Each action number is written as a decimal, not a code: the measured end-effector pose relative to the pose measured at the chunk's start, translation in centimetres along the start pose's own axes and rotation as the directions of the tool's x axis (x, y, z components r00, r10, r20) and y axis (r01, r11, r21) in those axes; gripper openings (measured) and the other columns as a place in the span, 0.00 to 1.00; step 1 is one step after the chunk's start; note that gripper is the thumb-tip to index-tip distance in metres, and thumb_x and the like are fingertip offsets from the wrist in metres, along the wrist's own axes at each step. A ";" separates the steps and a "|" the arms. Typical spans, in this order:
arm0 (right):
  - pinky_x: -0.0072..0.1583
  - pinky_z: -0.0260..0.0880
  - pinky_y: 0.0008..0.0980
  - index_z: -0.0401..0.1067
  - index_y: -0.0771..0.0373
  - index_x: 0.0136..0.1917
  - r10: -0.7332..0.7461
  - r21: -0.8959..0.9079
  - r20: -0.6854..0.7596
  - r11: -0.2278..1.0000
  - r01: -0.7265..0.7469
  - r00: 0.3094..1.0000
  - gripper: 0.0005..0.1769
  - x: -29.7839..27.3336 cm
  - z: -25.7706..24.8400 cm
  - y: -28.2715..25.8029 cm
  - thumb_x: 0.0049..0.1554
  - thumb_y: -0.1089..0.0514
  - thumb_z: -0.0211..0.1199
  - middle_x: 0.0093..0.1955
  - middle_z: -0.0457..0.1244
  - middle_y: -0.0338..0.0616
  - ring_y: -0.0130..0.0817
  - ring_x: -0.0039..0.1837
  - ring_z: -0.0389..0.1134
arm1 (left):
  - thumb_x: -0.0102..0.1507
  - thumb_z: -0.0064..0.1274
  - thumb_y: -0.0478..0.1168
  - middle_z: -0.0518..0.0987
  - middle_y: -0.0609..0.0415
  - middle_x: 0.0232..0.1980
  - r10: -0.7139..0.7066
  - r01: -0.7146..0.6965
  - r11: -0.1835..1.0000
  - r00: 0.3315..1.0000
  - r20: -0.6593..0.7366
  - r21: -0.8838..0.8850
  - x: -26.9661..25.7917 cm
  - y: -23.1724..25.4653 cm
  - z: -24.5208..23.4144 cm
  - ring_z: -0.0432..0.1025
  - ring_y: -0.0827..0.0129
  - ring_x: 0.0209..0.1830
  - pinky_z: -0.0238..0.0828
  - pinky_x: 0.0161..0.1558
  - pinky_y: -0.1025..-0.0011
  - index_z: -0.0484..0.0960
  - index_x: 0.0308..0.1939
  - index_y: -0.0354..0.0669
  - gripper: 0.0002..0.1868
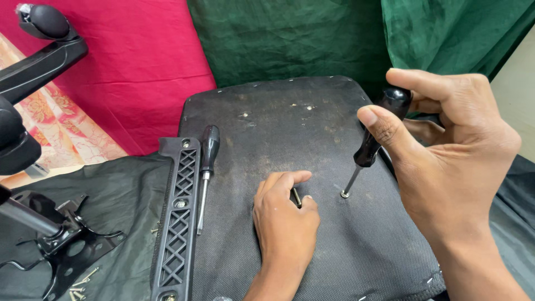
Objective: The person uses a screwdriver to tighten screws into a black plastic frame attached to a chair seat. They hold the frame steady with one hand while turning the screwdriver with the other, working on multiple screw locations.
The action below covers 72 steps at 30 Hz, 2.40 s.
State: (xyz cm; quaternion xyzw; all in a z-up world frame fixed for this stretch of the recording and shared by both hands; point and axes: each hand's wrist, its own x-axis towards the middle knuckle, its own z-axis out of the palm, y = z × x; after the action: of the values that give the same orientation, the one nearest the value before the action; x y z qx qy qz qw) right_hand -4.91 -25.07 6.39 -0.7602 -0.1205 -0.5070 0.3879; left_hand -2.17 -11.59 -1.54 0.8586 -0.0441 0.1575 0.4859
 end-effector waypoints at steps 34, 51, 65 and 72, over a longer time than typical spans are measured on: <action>0.44 0.66 0.17 0.75 0.62 0.60 0.213 0.058 0.048 0.975 -0.216 0.976 0.15 1.0 0.8 -1.0 0.59 0.63 0.68 0.49 0.67 0.36 0.19 0.45 0.67 | 0.55 0.59 0.35 0.83 0.57 0.46 0.025 -0.024 0.999 0.999 0.044 -0.022 0.4 -0.1 -0.1 0.75 0.64 0.52 0.62 0.60 0.63 0.85 0.47 0.45 0.16; 0.55 0.77 0.21 0.75 0.62 0.61 0.124 0.014 0.080 0.992 -0.126 0.989 0.14 1.5 2.3 -0.6 0.62 0.63 0.65 0.54 0.65 0.36 0.21 0.53 0.70 | 0.54 0.61 0.35 0.82 0.57 0.46 0.083 -0.083 0.997 0.996 0.042 -0.003 0.5 -0.2 0.2 0.73 0.62 0.50 0.63 0.55 0.64 0.85 0.46 0.45 0.16; 0.45 0.67 0.20 0.73 0.65 0.63 0.119 0.172 0.244 0.971 -0.164 0.962 0.15 2.4 1.3 1.7 0.62 0.67 0.63 0.52 0.64 0.37 0.22 0.46 0.64 | 0.50 0.67 0.43 0.83 0.57 0.44 0.074 -0.075 0.997 0.996 0.052 0.031 0.2 1.0 0.5 0.73 0.63 0.49 0.63 0.54 0.65 0.86 0.45 0.46 0.19; 0.53 0.79 0.24 0.74 0.65 0.62 -0.103 0.151 0.243 0.986 0.067 0.964 0.17 3.2 0.0 2.8 0.61 0.62 0.71 0.56 0.61 0.45 0.26 0.54 0.69 | 0.47 0.70 0.49 0.84 0.56 0.40 0.126 -0.129 0.990 0.991 0.047 0.063 0.0 1.5 0.5 0.74 0.64 0.47 0.64 0.52 0.64 0.87 0.44 0.45 0.23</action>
State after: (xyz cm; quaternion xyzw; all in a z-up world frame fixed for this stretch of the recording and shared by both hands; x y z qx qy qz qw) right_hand -1.82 -27.69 7.88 -0.7828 -0.2366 -0.4134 0.4004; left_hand -2.39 -12.84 -0.56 0.8726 -0.1039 0.1712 0.4454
